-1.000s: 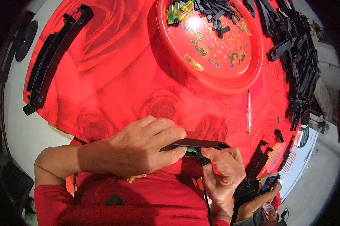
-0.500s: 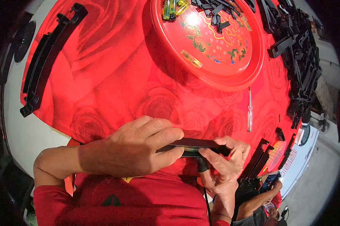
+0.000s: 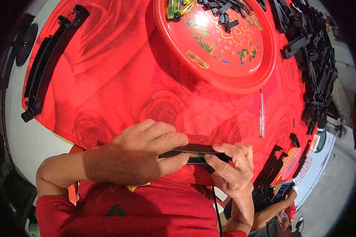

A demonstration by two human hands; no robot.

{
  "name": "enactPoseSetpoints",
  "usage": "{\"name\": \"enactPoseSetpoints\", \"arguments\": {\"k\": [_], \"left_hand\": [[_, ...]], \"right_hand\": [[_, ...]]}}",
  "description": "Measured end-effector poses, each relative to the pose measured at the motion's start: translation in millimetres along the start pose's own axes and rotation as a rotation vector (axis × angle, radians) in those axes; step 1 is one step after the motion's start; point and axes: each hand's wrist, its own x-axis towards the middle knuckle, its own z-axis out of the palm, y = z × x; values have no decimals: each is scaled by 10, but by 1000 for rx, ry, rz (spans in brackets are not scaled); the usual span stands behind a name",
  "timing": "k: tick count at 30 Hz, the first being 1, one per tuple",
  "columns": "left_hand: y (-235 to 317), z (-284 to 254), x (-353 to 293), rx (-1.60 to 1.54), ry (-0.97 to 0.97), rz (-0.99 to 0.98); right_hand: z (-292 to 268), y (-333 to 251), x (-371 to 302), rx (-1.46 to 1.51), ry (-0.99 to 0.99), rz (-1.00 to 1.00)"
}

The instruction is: The person assembles a tool by inserting level vials and plastic parts into a black frame by hand, then pushes a small plastic piece into the frame with a screwdriver.

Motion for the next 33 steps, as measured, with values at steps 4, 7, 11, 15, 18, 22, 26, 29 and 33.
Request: {"name": "enactPoseSetpoints", "arguments": {"k": [4,7,11,15,18,22,26,29,33], "left_hand": [[5,-10,-21,-5,-19,-10],[7,-34,-4,-9,-28,-12],[14,-91,37,12,-110,-8],[36,-123,51,30,-135,-28],[30,-112,57,47,-111,-17],[38,-143,74,62,-152,-7],[21,-152,83,56,-192,10],[35,-181,107,63,-238,16],[24,-139,96,28,-213,42]], "right_hand": [[0,7,16,51,6,-10],[-14,10,33,55,-22,-13],[-39,7,76,44,-68,-16],[-38,30,63,63,-98,-21],[-28,30,63,74,-80,-18],[-20,32,54,89,-87,-20],[-34,35,60,100,-114,-9],[-28,12,78,97,-98,-14],[-32,-35,135,47,-131,-22]]}}
